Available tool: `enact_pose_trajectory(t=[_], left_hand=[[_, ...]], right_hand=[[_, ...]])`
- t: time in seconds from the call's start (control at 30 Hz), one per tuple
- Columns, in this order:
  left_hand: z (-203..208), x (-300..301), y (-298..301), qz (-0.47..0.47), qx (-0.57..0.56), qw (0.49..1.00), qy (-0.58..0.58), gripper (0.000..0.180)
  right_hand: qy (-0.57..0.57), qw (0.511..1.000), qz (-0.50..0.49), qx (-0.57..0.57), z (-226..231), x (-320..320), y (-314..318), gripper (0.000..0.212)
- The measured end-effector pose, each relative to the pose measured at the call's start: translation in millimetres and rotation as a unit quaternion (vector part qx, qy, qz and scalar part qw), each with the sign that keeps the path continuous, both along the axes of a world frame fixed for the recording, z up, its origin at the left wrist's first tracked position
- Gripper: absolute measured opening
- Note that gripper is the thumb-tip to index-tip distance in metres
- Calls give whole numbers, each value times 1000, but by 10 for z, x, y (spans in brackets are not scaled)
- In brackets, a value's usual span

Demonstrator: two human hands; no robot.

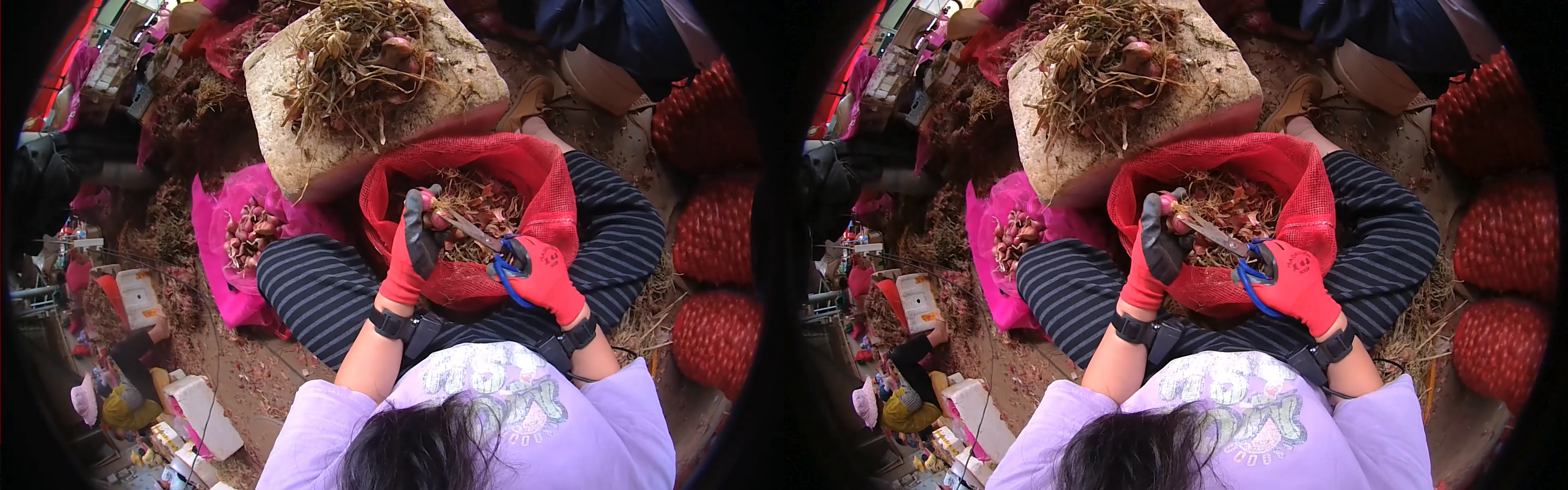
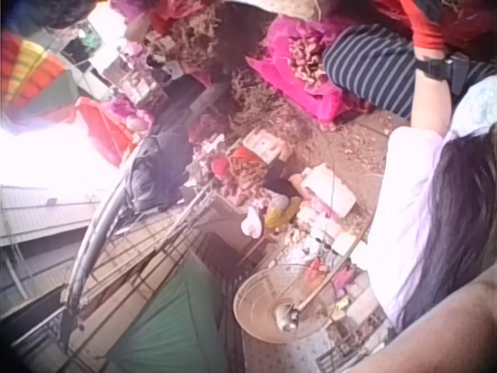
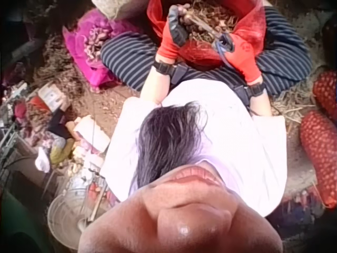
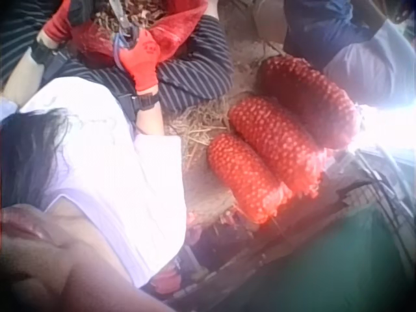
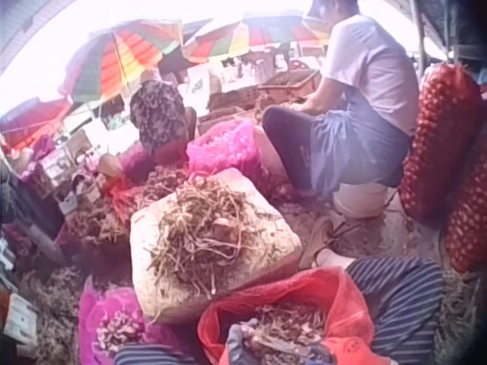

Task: The recorder sits on the ground and uses scissors to trim the roots and stalks of shallots, then places the trimmed shallots into a red net bag.

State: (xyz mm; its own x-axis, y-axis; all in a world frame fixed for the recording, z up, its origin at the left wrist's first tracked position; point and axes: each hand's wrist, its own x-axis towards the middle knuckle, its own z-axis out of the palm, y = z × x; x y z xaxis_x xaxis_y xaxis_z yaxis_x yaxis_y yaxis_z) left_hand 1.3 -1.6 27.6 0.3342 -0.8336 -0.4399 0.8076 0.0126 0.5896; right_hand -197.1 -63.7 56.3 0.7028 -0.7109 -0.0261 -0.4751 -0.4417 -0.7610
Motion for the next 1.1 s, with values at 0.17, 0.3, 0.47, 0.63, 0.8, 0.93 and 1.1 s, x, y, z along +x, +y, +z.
enact_pose_trajectory(t=[0.17, 0.3, 0.47, 0.63, 0.8, 0.93, 1.1], left_hand=[[-128, -5, 43, -53, -1, 999, -5, 54], [-140, -45, 42, -43, 10, 999, -8, 54], [-149, -59, 31, -37, 1, 999, 17, 49], [-33, -66, 12, -49, 11, 998, 27, 44], [-130, -31, 22, -36, -11, 999, 37, 43], [-66, -23, 23, -47, -5, 999, 23, 45], [-131, -3, 46, -62, 4, 998, -14, 49]], right_hand=[[42, 998, 8, -47, -181, -93, -35, 38], [57, 991, 12, -119, -225, -146, 1, 39], [146, 975, 29, -166, -205, -149, 49, 36], [73, 988, 29, 131, -74, -77, 5, 37], [5, 1000, -14, 11, -181, -103, 24, 39], [53, 997, 1, -52, -87, -88, 12, 46], [41, 998, -15, -55, -73, -82, 35, 48]])
